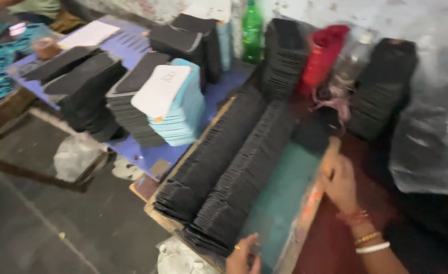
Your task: Sorting and stacking black fabric cut-outs in a production area.
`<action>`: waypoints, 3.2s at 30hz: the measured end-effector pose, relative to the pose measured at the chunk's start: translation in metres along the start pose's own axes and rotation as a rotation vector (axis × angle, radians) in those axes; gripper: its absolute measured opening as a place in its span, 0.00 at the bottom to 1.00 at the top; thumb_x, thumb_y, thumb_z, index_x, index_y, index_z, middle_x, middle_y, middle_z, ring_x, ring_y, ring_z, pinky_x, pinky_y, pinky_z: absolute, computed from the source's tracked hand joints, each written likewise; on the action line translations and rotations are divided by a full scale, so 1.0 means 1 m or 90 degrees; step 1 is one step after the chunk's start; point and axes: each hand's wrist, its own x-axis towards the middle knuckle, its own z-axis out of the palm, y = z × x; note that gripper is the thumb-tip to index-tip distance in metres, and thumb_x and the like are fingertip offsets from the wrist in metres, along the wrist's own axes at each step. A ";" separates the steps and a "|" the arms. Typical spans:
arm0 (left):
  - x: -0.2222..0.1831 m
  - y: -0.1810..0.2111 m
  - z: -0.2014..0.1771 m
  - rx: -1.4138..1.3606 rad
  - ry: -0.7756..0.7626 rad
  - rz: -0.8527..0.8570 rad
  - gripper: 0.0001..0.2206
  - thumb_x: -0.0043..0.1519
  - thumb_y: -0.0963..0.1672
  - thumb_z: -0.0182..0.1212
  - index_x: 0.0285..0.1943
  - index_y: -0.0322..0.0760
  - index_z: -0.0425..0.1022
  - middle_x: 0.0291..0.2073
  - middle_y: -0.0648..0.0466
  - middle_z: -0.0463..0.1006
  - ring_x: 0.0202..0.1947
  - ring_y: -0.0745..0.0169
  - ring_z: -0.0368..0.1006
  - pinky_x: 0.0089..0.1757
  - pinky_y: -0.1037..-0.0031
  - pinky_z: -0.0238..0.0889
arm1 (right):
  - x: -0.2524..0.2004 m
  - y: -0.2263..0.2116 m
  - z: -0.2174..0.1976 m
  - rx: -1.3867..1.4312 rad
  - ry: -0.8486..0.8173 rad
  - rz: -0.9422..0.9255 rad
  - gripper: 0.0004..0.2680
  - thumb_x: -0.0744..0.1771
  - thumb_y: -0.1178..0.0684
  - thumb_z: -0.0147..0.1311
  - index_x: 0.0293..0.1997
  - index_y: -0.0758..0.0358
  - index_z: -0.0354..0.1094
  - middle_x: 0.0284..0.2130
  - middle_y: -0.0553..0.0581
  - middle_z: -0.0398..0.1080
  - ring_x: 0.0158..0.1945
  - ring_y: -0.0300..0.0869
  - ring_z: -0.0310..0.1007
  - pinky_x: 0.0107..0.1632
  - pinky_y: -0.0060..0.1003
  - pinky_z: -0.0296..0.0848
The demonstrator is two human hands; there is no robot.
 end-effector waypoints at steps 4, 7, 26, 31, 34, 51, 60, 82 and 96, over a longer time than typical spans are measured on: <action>0.002 0.026 -0.011 -0.038 0.068 0.008 0.24 0.55 0.35 0.62 0.63 0.38 0.74 0.37 0.51 0.83 0.34 0.62 0.84 0.38 0.74 0.77 | -0.043 0.018 -0.049 -0.095 -0.055 -0.007 0.14 0.63 0.58 0.57 0.54 0.62 0.70 0.48 0.66 0.73 0.53 0.61 0.71 0.57 0.52 0.70; 0.008 0.055 -0.023 -0.006 0.036 0.032 0.24 0.55 0.35 0.63 0.63 0.37 0.72 0.37 0.51 0.83 0.33 0.63 0.83 0.37 0.74 0.77 | -0.044 0.097 -0.081 -0.151 -0.098 0.034 0.09 0.66 0.59 0.51 0.48 0.61 0.75 0.45 0.64 0.76 0.51 0.58 0.74 0.59 0.49 0.71; -0.057 -0.006 0.046 0.057 0.144 0.038 0.22 0.51 0.37 0.65 0.57 0.37 0.76 0.28 0.51 0.82 0.27 0.63 0.82 0.35 0.73 0.75 | 0.029 0.134 -0.034 -0.335 -0.240 0.003 0.25 0.61 0.35 0.57 0.63 0.53 0.68 0.61 0.77 0.62 0.59 0.67 0.63 0.56 0.63 0.63; -0.049 0.045 0.031 0.206 0.175 0.083 0.18 0.50 0.38 0.65 0.51 0.38 0.81 0.30 0.44 0.83 0.33 0.49 0.82 0.37 0.67 0.74 | 0.011 0.135 -0.016 -0.517 -0.264 0.050 0.19 0.67 0.33 0.49 0.59 0.49 0.71 0.54 0.68 0.69 0.61 0.60 0.65 0.62 0.56 0.62; -0.043 0.110 0.033 0.256 0.254 0.091 0.15 0.49 0.39 0.67 0.47 0.37 0.81 0.32 0.44 0.82 0.35 0.46 0.81 0.39 0.64 0.73 | -0.004 0.099 -0.052 -0.513 -0.323 0.081 0.17 0.68 0.34 0.48 0.56 0.50 0.71 0.52 0.67 0.70 0.60 0.59 0.65 0.60 0.58 0.62; -0.042 0.140 0.022 0.241 0.157 0.120 0.14 0.52 0.40 0.65 0.48 0.38 0.79 0.32 0.50 0.81 0.34 0.49 0.77 0.40 0.62 0.70 | -0.138 -0.027 -0.230 0.154 -0.253 0.129 0.11 0.64 0.47 0.63 0.46 0.59 0.77 0.52 0.61 0.73 0.57 0.55 0.70 0.58 0.48 0.68; -0.040 0.147 0.017 0.219 0.128 0.099 0.15 0.51 0.39 0.66 0.48 0.39 0.79 0.34 0.49 0.82 0.37 0.48 0.78 0.42 0.62 0.70 | -0.167 -0.016 -0.235 -0.122 -0.263 0.252 0.17 0.61 0.44 0.65 0.49 0.61 0.74 0.39 0.62 0.77 0.41 0.56 0.78 0.42 0.45 0.75; -0.048 0.186 0.101 -0.619 -0.304 -0.243 0.14 0.73 0.41 0.58 0.65 0.27 0.76 0.47 0.56 0.81 0.42 0.73 0.73 0.40 0.80 0.66 | -0.113 -0.115 -0.279 0.457 -0.302 0.515 0.13 0.64 0.61 0.59 0.55 0.65 0.75 0.42 0.54 0.78 0.43 0.35 0.76 0.46 0.30 0.74; -0.025 0.170 0.125 -0.764 -0.143 -0.360 0.12 0.70 0.40 0.56 0.60 0.31 0.75 0.42 0.53 0.81 0.33 0.67 0.74 0.34 0.75 0.67 | -0.120 0.086 -0.349 0.152 -0.271 0.300 0.21 0.62 0.60 0.61 0.63 0.66 0.64 0.54 0.61 0.69 0.50 0.47 0.72 0.48 0.42 0.74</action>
